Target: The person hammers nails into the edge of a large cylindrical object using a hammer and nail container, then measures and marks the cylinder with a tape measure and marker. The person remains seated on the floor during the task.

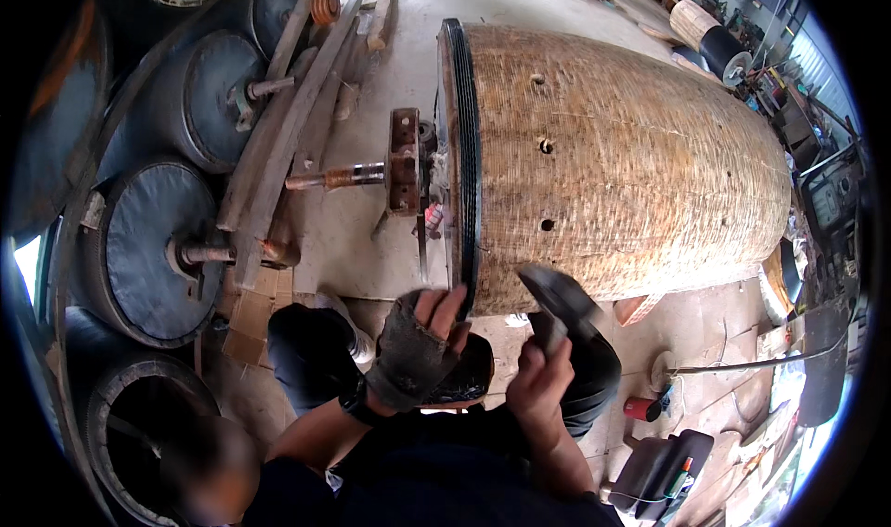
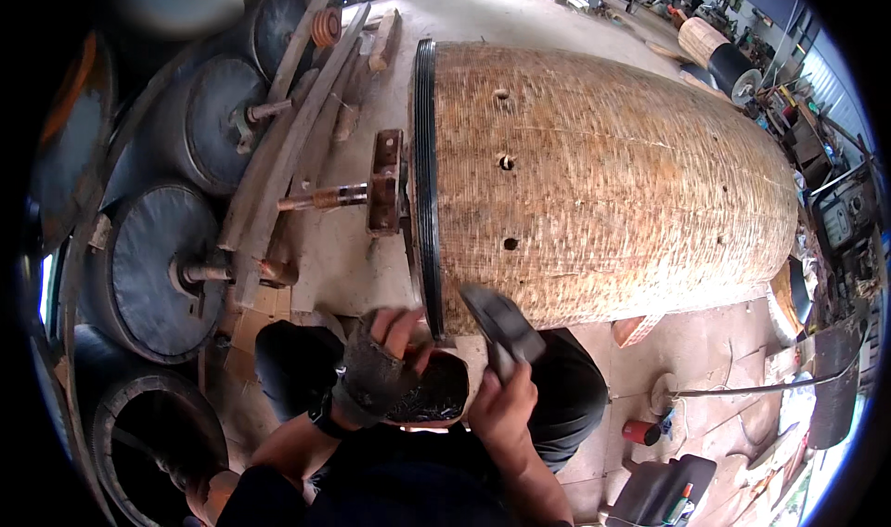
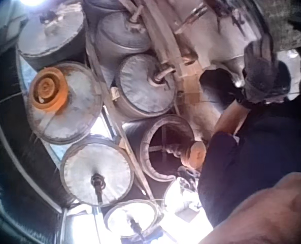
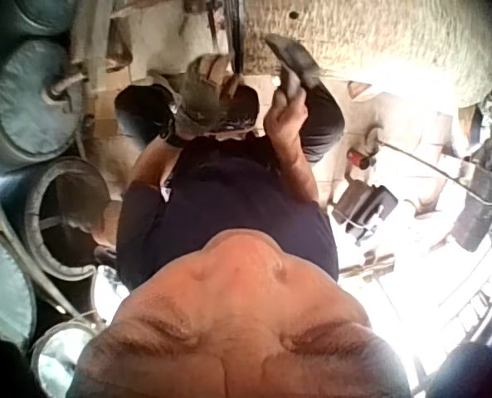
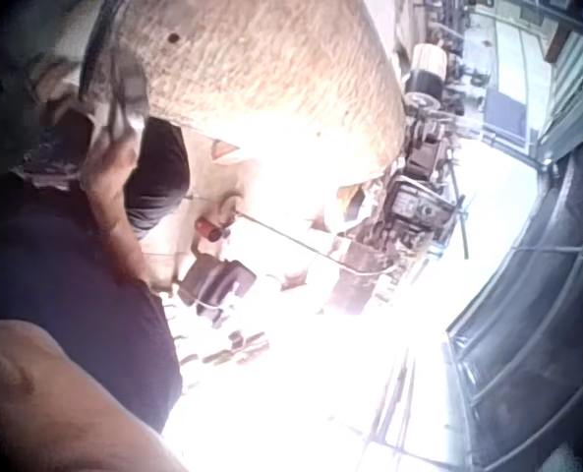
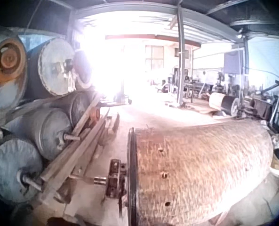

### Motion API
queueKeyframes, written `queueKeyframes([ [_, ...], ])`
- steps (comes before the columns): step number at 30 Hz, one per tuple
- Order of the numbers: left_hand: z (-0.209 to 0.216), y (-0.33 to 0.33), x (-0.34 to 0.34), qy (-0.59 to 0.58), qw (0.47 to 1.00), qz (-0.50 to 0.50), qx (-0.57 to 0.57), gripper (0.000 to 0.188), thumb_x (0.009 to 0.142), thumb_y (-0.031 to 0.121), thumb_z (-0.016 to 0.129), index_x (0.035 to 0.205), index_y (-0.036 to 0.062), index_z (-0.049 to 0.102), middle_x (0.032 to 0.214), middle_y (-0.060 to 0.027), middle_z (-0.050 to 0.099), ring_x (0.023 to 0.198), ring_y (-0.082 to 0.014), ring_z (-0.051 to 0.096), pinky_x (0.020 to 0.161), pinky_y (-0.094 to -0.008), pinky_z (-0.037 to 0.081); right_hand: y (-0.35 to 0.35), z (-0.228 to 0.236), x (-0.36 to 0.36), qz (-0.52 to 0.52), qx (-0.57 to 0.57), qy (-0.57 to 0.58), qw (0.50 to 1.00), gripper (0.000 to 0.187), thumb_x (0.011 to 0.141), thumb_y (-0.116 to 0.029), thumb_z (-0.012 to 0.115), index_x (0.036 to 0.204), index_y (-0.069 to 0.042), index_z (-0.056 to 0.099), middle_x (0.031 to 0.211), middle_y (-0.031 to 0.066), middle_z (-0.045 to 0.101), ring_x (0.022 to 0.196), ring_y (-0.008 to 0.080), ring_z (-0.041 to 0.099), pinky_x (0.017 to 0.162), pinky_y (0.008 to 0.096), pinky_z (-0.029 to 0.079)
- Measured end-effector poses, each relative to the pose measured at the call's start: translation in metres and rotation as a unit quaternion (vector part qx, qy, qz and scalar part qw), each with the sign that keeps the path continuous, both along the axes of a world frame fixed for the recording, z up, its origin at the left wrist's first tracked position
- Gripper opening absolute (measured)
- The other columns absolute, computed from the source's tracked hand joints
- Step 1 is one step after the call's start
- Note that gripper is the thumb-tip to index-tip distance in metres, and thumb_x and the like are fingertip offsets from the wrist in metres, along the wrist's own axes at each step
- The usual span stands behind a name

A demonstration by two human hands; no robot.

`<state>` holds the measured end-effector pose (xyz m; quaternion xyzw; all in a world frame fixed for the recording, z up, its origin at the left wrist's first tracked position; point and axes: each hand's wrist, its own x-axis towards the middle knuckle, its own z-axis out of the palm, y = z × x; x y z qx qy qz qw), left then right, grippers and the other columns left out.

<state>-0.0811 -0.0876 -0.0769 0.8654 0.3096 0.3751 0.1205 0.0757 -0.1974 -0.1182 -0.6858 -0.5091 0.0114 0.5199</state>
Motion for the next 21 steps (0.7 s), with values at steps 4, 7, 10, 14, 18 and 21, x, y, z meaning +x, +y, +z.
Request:
queueKeyframes([
  [4,-0.053,-0.040,-0.032,0.205,0.970,-0.069,-0.112,0.031,0.081,0.025,0.074,0.105,0.0072,0.065,0.104,-0.0128,0.061,0.093,-0.0359,0.061,0.081,-0.0492,0.049,0.004,-0.002,0.001,0.022,-0.074,0.037,0.996,0.024,0.105,-0.022,0.046,0.100,0.002,0.050,0.064,0.0052,0.055,0.051,0.0117,0.051,0.047,0.0283,0.040],
  [7,-0.077,-0.047,-0.038,0.321,0.924,-0.106,-0.178,0.030,0.082,0.031,0.071,0.100,0.0093,0.063,0.097,-0.0114,0.059,0.092,-0.0347,0.061,0.078,-0.0489,0.049,-0.004,0.009,-0.011,0.023,0.078,0.167,0.983,0.016,0.098,-0.012,0.055,0.099,0.004,0.051,0.064,0.0158,0.056,0.056,0.0225,0.061,0.052,0.0391,0.048],
  [10,-0.090,-0.047,-0.035,0.328,0.933,-0.112,-0.095,0.019,0.081,0.028,0.066,0.091,0.0115,0.066,0.090,-0.0088,0.061,0.087,-0.0311,0.062,0.073,-0.0468,0.050,0.010,-0.009,-0.007,-0.005,-0.022,0.072,0.997,0.022,0.101,-0.017,0.054,0.097,0.004,0.050,0.062,0.0167,0.052,0.050,0.0268,0.055,0.048,0.0389,0.043],
  [14,-0.097,-0.052,-0.029,0.367,0.920,-0.117,-0.074,0.015,0.082,0.027,0.062,0.087,0.0140,0.067,0.083,-0.0064,0.061,0.086,-0.0304,0.062,0.072,-0.0462,0.050,0.006,0.008,-0.009,0.016,-0.036,0.105,0.994,0.021,0.103,-0.017,0.047,0.093,0.001,0.051,0.059,0.0111,0.051,0.049,0.0188,0.050,0.045,0.0330,0.037],
  [18,-0.082,-0.053,-0.030,0.321,0.938,-0.101,-0.078,0.013,0.081,0.023,0.063,0.088,0.0130,0.066,0.090,-0.0080,0.061,0.087,-0.0315,0.062,0.070,-0.0477,0.050,0.001,0.005,-0.009,-0.004,0.089,0.044,0.995,0.016,0.100,-0.013,0.050,0.093,0.001,0.052,0.064,0.0105,0.054,0.054,0.0234,0.056,0.048,0.0353,0.042],
  [21,-0.062,-0.046,-0.035,0.233,0.960,-0.117,-0.100,0.013,0.077,0.018,0.066,0.087,0.0103,0.062,0.090,-0.0099,0.059,0.083,-0.0331,0.062,0.071,-0.0478,0.050,0.023,0.007,-0.007,-0.043,-0.171,0.021,0.984,0.019,0.096,-0.014,0.062,0.092,0.001,0.051,0.069,0.0255,0.059,0.065,0.0500,0.060,0.053,0.0478,0.048],
])
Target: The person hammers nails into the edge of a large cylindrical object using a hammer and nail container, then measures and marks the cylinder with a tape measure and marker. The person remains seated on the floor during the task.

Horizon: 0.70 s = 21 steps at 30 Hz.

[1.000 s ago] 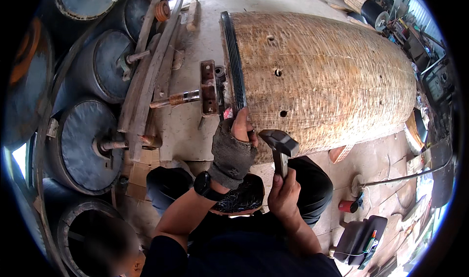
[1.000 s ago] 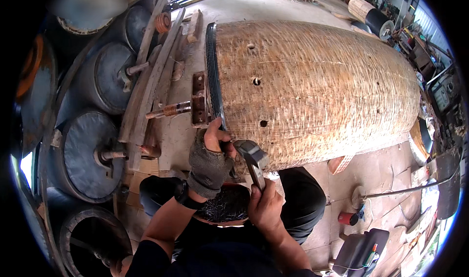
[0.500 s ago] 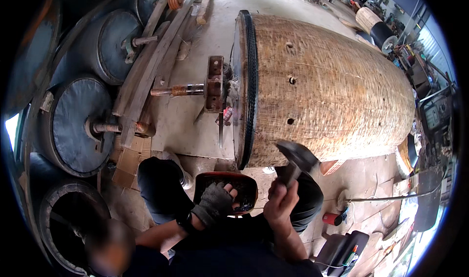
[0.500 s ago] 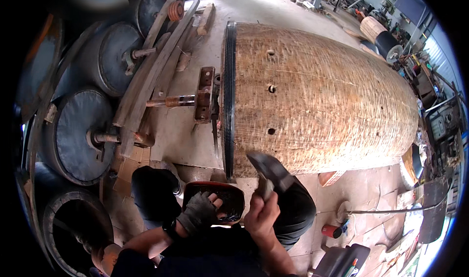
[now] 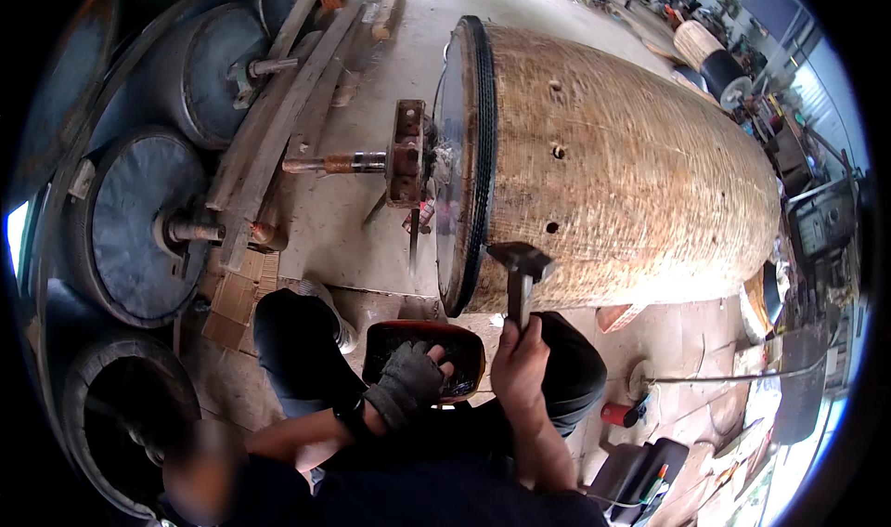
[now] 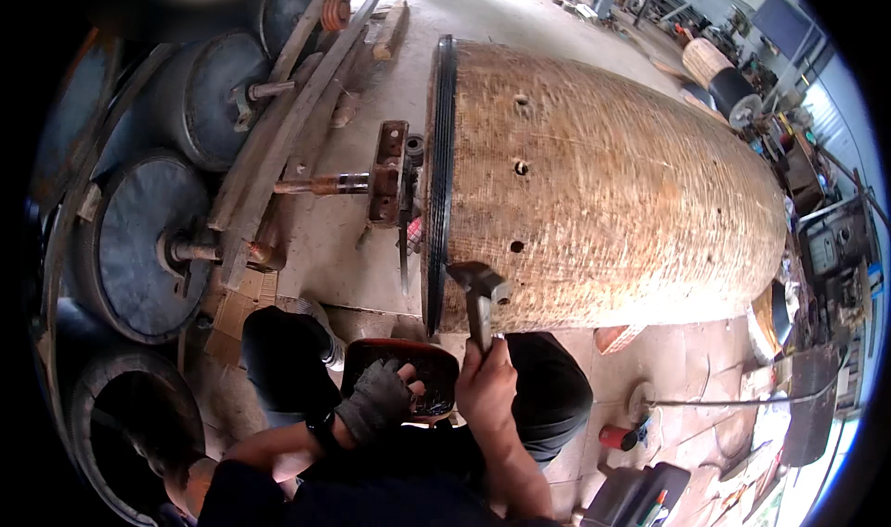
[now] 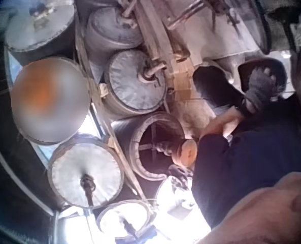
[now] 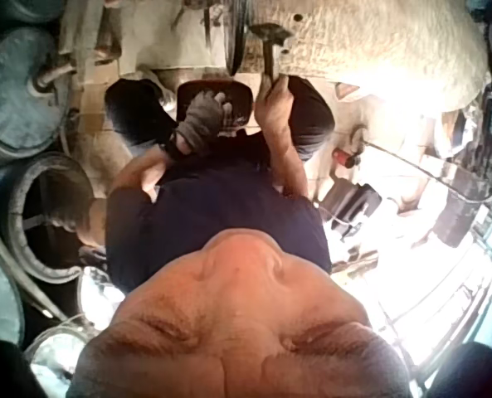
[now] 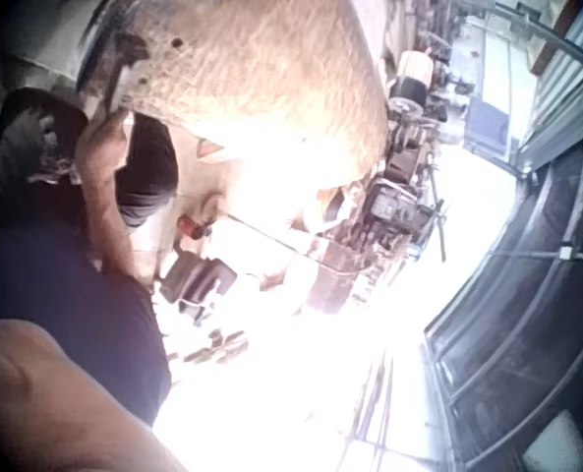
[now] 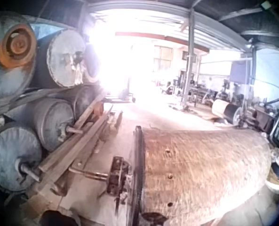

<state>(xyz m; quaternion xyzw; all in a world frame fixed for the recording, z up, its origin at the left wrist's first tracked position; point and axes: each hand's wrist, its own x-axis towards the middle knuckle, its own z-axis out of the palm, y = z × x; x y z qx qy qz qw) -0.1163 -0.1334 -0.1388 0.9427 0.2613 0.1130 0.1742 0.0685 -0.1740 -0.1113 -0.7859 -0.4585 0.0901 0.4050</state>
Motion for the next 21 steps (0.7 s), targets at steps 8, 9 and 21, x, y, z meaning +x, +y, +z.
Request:
queueKeyframes([
  [8,0.086,0.073,0.026,-0.221,0.970,0.090,0.057,0.028,0.080,0.017,0.068,0.104,0.0042,0.062,0.095,-0.0119,0.065,0.080,-0.0315,0.064,0.074,-0.0440,0.052,-0.025,-0.004,0.003,0.010,0.216,0.025,0.976,0.026,0.103,-0.023,0.048,0.088,-0.002,0.050,0.063,0.0117,0.057,0.047,0.0234,0.053,0.043,0.0337,0.038],
  [9,0.100,0.089,0.037,-0.274,0.954,0.092,0.079,0.028,0.082,0.017,0.067,0.106,0.0035,0.063,0.093,-0.0116,0.065,0.078,-0.0316,0.064,0.073,-0.0432,0.052,-0.012,-0.001,0.005,0.026,0.127,-0.009,0.992,0.023,0.102,-0.019,0.050,0.088,-0.001,0.050,0.063,0.0166,0.056,0.049,0.0324,0.053,0.044,0.0386,0.039],
  [21,0.152,0.210,0.148,-0.350,0.862,0.109,0.350,0.019,0.088,0.010,0.059,0.107,0.0079,0.056,0.098,-0.0115,0.058,0.085,-0.0324,0.060,0.071,-0.0454,0.050,-0.009,0.014,-0.005,0.007,-0.032,0.002,0.999,0.011,0.096,-0.011,0.058,0.098,0.000,0.055,0.076,0.0279,0.061,0.073,0.0505,0.061,0.058,0.0469,0.049],
])
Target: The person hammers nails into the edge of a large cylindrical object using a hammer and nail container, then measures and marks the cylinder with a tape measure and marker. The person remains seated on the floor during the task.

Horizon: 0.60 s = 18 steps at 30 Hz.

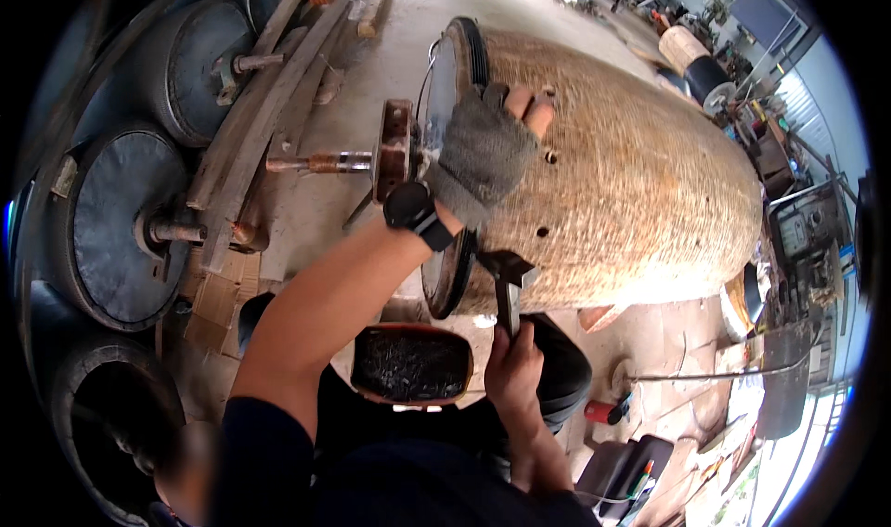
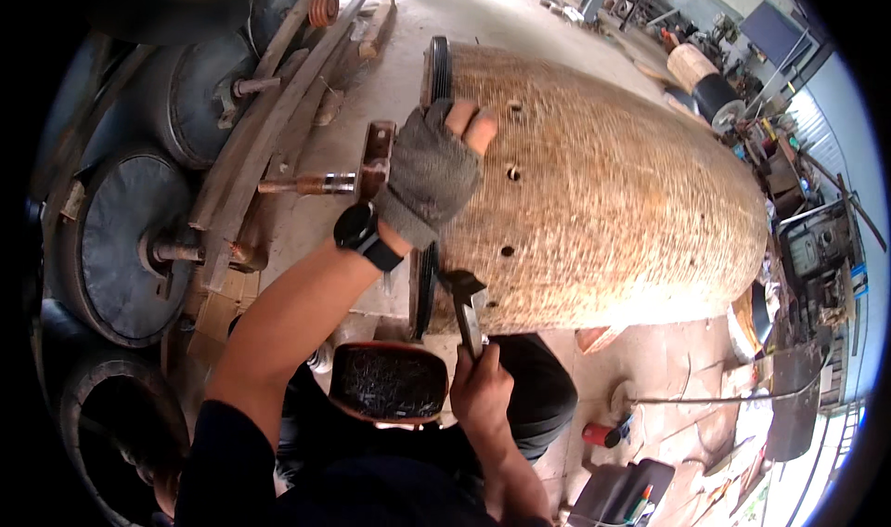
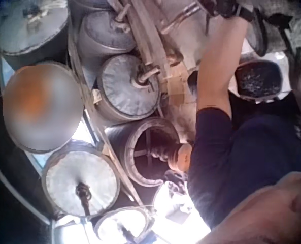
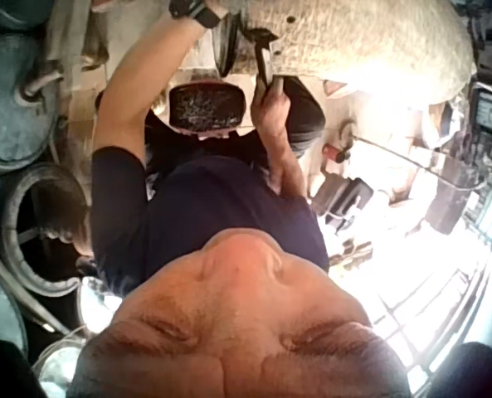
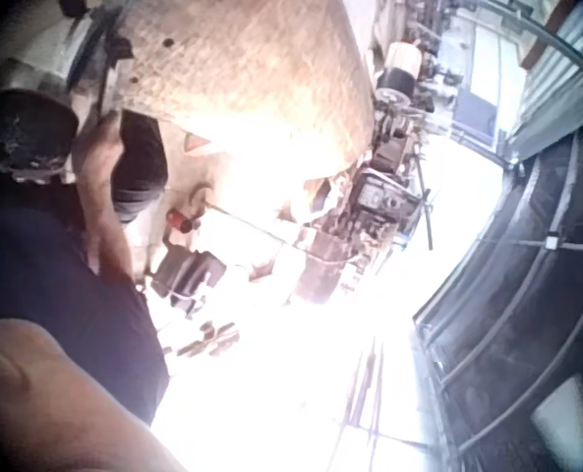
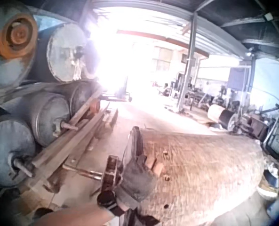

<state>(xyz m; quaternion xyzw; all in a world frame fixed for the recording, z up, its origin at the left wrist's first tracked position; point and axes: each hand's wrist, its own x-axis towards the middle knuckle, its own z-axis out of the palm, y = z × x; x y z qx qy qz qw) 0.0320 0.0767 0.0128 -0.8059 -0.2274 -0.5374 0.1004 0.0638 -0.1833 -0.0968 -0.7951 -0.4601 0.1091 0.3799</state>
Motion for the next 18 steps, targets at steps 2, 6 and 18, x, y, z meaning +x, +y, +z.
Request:
queueKeyframes([
  [2,0.007,0.002,0.000,-0.014,0.999,0.003,0.037,0.016,0.087,0.011,0.058,0.104,0.0089,0.058,0.097,-0.0117,0.057,0.087,-0.0322,0.059,0.074,-0.0464,0.049,-0.010,0.005,-0.001,0.026,0.095,0.018,0.995,0.013,0.098,-0.011,0.056,0.093,0.000,0.053,0.069,0.0215,0.059,0.062,0.0406,0.063,0.054,0.0432,0.047],
  [6,0.010,0.001,0.001,0.032,0.999,0.009,-0.008,0.015,0.087,0.012,0.059,0.102,0.0096,0.058,0.098,-0.0115,0.056,0.089,-0.0314,0.059,0.076,-0.0454,0.049,-0.011,0.002,0.002,0.027,0.255,-0.063,0.964,0.016,0.100,-0.013,0.056,0.092,0.000,0.051,0.065,0.0124,0.056,0.056,0.0231,0.056,0.050,0.0373,0.043],
  [18,0.010,0.009,0.003,0.040,0.999,0.007,-0.006,0.015,0.086,0.011,0.060,0.100,0.0087,0.057,0.098,-0.0112,0.053,0.088,-0.0309,0.059,0.073,-0.0446,0.050,0.009,0.007,-0.002,0.007,0.063,-0.081,0.995,0.012,0.093,-0.008,0.061,0.091,0.002,0.054,0.068,0.0237,0.058,0.061,0.0465,0.060,0.051,0.0456,0.044],
])
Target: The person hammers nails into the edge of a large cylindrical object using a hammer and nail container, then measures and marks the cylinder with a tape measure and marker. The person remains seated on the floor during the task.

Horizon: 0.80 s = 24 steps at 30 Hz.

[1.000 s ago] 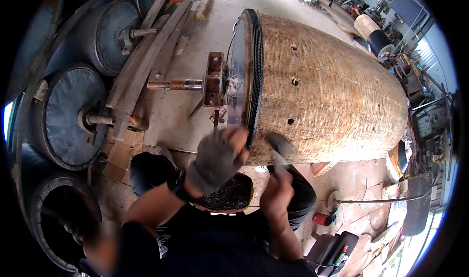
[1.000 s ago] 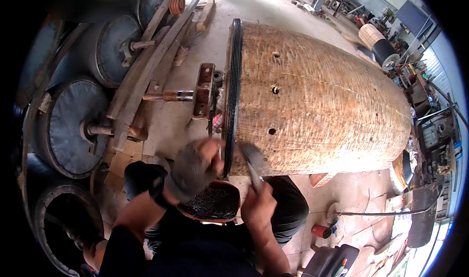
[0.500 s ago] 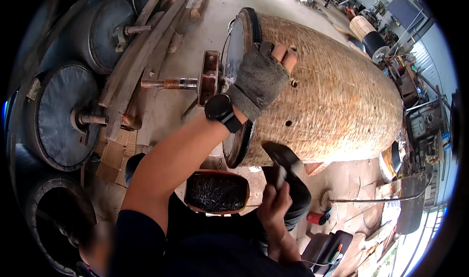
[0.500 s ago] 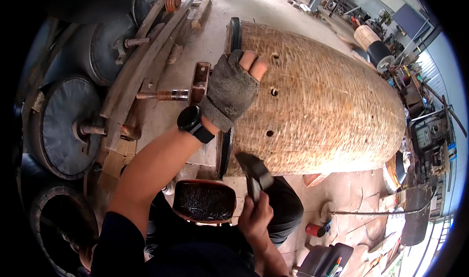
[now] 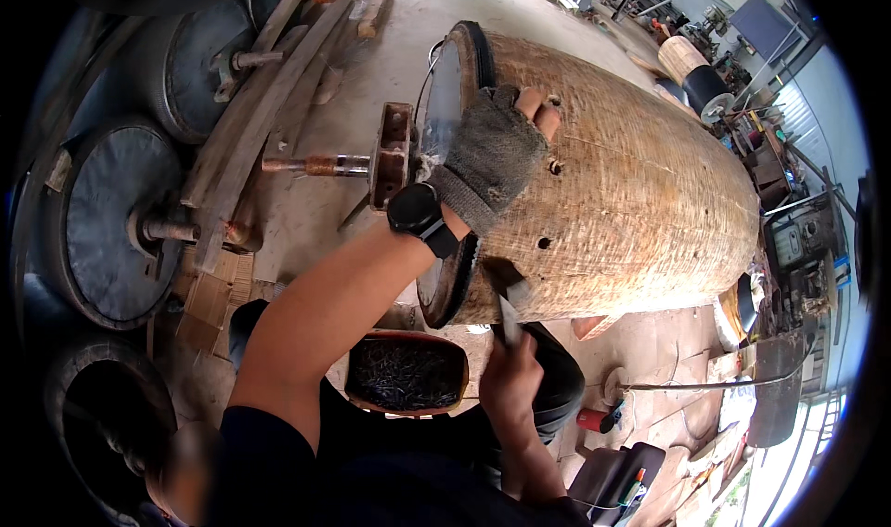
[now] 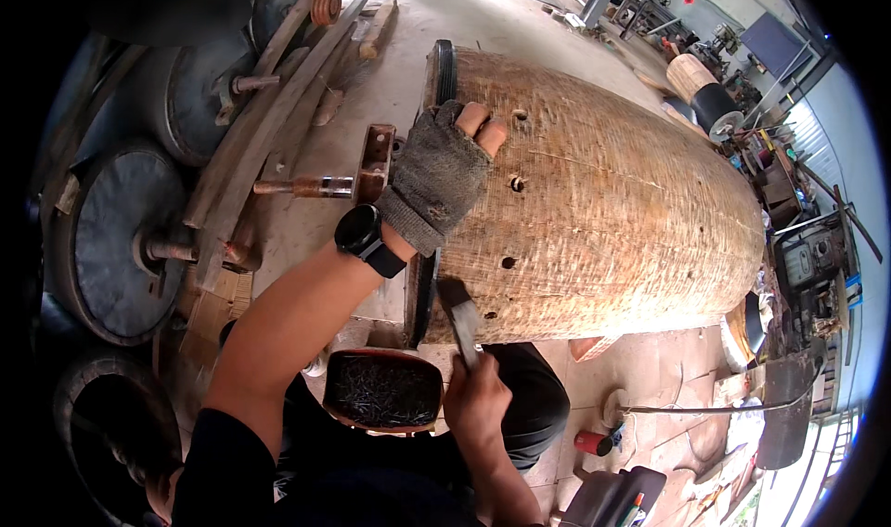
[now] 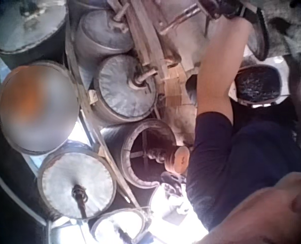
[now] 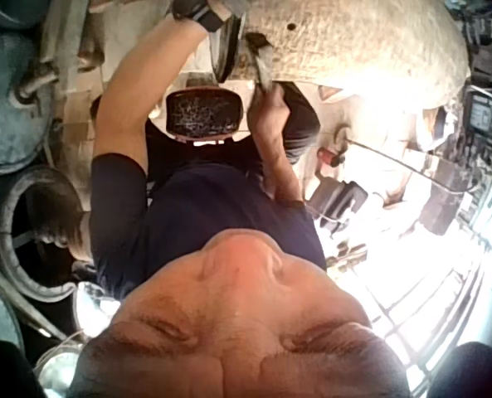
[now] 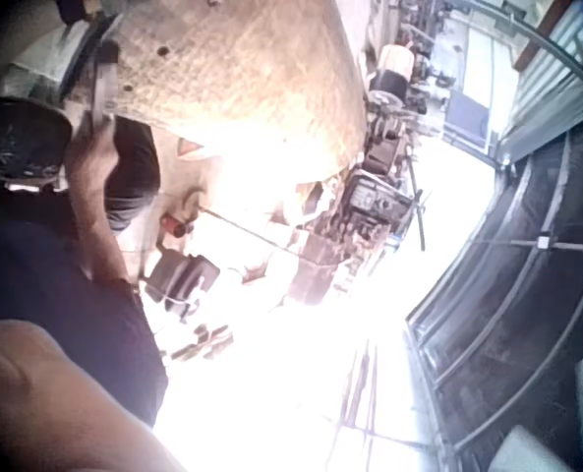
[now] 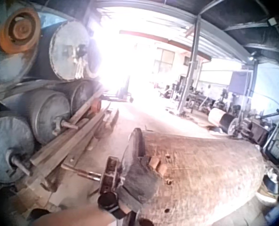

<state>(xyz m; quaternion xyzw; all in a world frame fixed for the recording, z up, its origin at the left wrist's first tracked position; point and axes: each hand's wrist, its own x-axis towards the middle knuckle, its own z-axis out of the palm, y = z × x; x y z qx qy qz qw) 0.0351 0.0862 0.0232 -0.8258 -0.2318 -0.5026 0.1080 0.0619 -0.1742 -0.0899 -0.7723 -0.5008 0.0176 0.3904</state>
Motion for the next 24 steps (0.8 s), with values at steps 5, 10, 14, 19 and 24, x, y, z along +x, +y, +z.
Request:
queueKeyframes([
  [5,0.008,0.003,0.002,0.022,0.999,0.039,0.027,0.015,0.084,0.010,0.060,0.099,0.0085,0.057,0.097,-0.0102,0.052,0.090,-0.0302,0.058,0.076,-0.0449,0.049,-0.021,-0.010,0.003,0.010,0.128,0.088,0.988,0.015,0.099,-0.012,0.053,0.096,0.003,0.054,0.063,0.0074,0.054,0.058,0.0101,0.054,0.049,0.0313,0.042],
  [10,0.007,0.016,0.012,-0.004,0.999,0.037,0.014,0.014,0.083,0.010,0.060,0.096,0.0076,0.058,0.098,-0.0111,0.053,0.090,-0.0312,0.058,0.076,-0.0461,0.047,0.006,-0.007,0.014,-0.007,-0.023,0.049,0.999,0.020,0.094,-0.013,0.065,0.091,-0.001,0.049,0.066,0.0234,0.060,0.064,0.0469,0.063,0.050,0.0481,0.047],
  [14,0.001,0.035,0.019,-0.004,0.999,0.028,-0.029,0.016,0.080,0.010,0.062,0.096,0.0074,0.058,0.099,-0.0124,0.055,0.089,-0.0329,0.059,0.076,-0.0459,0.048,-0.012,0.022,0.006,0.074,0.184,0.126,0.972,0.027,0.104,-0.020,0.042,0.099,0.003,0.055,0.071,0.0035,0.057,0.056,0.0115,0.050,0.050,0.0266,0.039],
  [19,0.010,0.048,0.015,0.056,0.994,0.081,0.055,0.017,0.081,0.007,0.061,0.098,0.0065,0.060,0.104,-0.0134,0.057,0.091,-0.0351,0.061,0.077,-0.0456,0.049,0.000,0.005,0.010,0.025,0.057,0.011,0.998,0.012,0.095,-0.008,0.056,0.101,0.002,0.054,0.076,0.0240,0.061,0.067,0.0474,0.061,0.055,0.0473,0.049],
  [24,0.014,0.074,0.018,0.081,0.982,0.168,0.017,0.014,0.082,0.006,0.061,0.096,0.0058,0.062,0.100,-0.0119,0.058,0.094,-0.0339,0.061,0.078,-0.0439,0.050,-0.012,-0.029,0.005,0.009,0.032,0.084,0.996,0.014,0.101,-0.013,0.054,0.097,0.000,0.050,0.066,0.0237,0.056,0.060,0.0458,0.059,0.050,0.0475,0.043],
])
